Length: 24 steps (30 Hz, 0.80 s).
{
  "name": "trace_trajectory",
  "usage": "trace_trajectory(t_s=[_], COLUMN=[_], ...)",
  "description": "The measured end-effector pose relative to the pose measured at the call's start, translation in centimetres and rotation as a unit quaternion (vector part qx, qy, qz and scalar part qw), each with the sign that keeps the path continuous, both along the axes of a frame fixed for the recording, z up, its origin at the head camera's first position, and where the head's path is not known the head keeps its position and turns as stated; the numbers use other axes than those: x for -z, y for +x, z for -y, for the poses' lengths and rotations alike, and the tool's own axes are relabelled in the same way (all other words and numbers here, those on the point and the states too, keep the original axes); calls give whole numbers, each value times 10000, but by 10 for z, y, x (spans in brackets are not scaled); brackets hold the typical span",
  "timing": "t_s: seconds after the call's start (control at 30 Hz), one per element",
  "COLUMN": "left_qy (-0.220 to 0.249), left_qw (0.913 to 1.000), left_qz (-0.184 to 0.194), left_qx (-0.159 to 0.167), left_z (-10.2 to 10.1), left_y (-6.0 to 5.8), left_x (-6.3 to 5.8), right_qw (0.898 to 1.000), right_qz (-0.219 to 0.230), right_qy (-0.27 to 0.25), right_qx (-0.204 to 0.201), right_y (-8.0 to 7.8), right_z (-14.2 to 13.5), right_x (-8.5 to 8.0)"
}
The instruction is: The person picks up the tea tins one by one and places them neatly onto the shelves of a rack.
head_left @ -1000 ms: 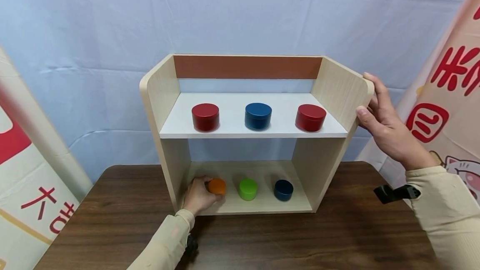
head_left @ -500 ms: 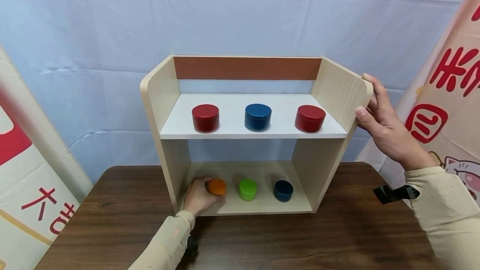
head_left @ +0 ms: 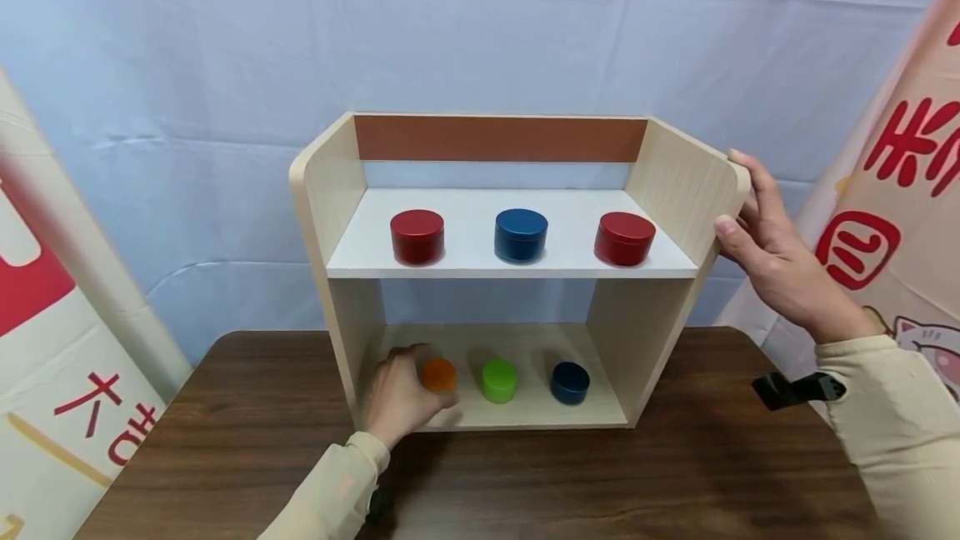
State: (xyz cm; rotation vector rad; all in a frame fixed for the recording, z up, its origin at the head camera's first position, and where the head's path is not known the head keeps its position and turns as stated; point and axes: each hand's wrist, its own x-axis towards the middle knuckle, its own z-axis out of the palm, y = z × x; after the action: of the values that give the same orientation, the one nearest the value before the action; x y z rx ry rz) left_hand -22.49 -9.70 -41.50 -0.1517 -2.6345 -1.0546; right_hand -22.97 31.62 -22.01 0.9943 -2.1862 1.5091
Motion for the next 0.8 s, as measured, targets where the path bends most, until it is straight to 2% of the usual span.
trace_trajectory(t_s=[0.1,0.23,0.43,0.53,0.67,0.8], left_qy=[-50,-111,-267,-367,-497,-604], left_qw=[9997,9989,9980,9975,9965,9965], left_qz=[-196,-377,-459,-455,-507,-462], left_qx=[127,239,346,394,442,357], left_z=[-2,-1,7,14,23,34], left_y=[9,21,38,46,56,65], left_x=[-7,-15,-22,-25,-27,-29], right_qw=[9999,9977,9863,9825,9797,9741], right_qz=[-22,-96,-336,-349,-433,-591], right_qy=[94,412,926,1046,1120,1194], right_qx=[102,524,1320,1499,1607,1827], right_y=[2,6,13,20,30,39], right_z=[-2,-5,-5,-5,-9,-16], right_x=[0,1,1,4,12,29])
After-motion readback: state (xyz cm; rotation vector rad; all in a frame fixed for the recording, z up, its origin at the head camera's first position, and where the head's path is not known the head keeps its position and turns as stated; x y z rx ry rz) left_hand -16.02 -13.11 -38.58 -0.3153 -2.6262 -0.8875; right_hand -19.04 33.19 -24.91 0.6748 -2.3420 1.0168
